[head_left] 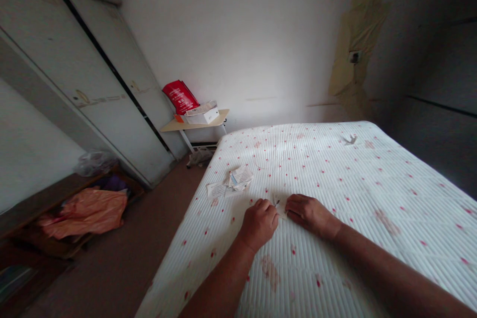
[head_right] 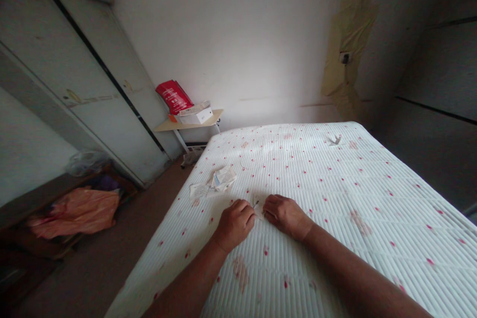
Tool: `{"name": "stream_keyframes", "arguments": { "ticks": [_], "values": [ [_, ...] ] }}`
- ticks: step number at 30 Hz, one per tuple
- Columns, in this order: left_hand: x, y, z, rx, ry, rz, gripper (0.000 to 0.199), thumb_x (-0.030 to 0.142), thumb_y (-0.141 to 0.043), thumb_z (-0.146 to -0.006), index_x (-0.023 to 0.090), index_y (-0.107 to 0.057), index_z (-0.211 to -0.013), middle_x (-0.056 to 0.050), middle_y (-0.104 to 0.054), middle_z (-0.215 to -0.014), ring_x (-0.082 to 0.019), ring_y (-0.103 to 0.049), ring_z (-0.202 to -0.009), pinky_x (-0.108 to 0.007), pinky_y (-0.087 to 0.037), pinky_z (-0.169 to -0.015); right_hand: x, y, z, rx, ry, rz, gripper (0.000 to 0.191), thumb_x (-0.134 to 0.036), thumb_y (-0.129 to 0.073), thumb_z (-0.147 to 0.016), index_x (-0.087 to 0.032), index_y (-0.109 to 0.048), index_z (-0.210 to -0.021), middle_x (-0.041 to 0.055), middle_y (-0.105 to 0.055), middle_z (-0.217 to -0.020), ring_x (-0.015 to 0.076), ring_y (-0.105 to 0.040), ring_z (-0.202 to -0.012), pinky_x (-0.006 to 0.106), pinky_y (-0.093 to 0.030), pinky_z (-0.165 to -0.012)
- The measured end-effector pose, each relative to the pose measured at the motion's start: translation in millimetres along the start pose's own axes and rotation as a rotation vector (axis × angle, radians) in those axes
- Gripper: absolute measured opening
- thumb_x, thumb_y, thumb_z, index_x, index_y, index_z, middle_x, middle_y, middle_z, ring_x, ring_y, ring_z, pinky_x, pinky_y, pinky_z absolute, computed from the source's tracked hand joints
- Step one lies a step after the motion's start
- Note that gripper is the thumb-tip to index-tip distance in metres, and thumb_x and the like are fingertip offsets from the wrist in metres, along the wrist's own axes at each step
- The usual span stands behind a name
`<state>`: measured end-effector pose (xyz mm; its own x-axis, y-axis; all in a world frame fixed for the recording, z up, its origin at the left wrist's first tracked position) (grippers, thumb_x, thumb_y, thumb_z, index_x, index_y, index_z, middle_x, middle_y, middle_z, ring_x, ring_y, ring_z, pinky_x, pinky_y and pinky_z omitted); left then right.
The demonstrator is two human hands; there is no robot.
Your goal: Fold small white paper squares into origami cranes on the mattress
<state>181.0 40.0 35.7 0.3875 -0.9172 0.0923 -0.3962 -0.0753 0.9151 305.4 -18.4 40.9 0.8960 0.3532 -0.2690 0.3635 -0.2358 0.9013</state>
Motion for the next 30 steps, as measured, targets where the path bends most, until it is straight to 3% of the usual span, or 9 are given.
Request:
{"name": "stream_keyframes", "arguments": {
  "ticks": [15, 24, 30],
  "values": [
    [-5, -5.7, 1, 0.031, 0.012, -0.015, 0.013, 0.014, -0.051, -0.080, 0.018, -0.053, -0.068, -0.002, -0.056, -0.074, -0.014, -0.052, -0.075, -0.024, -0.042, -0.067, -4, 5, 0, -0.031, -0.032, -0.002, 0.024, -0.023, -0.041, -0.090, -0.015, -0.058, -0.075, 0.0060, -0.058, -0.076, 0.0155, -0.055, -0.075, 0.026, -0.043, -0.070],
    [-4, -5.7, 1, 0.018, 0.040, -0.054, 0.014, 0.015, -0.046, -0.084, 0.018, -0.053, -0.072, -0.003, -0.058, -0.076, -0.015, -0.054, -0.076, -0.025, -0.042, -0.067, -5, 1, -6, -0.004, -0.202, 0.117, 0.017, -0.027, -0.047, -0.086, -0.017, -0.061, -0.083, 0.0056, -0.061, -0.080, 0.0160, -0.058, -0.075, 0.024, -0.040, -0.063],
    [-10, -5.2, -1, 0.019, 0.163, 0.011, 0.014, 0.016, -0.045, -0.084, 0.019, -0.054, -0.074, -0.002, -0.059, -0.078, -0.015, -0.055, -0.078, -0.025, -0.042, -0.072, 3, -12, -12, 0.005, -0.355, 0.247, 0.014, -0.022, -0.048, -0.085, -0.017, -0.059, -0.078, 0.0048, -0.061, -0.079, 0.0135, -0.058, -0.068, 0.022, -0.031, -0.052]
  ]
}}
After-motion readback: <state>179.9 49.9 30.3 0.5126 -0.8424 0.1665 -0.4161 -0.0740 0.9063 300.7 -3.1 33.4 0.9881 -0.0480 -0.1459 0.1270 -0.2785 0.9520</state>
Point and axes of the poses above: each hand's wrist, its own z-axis away from the middle knuckle, its own y-axis out of the back of the hand, x = y × z, the point moved 5 cm from there along -z, towards the middle knuckle
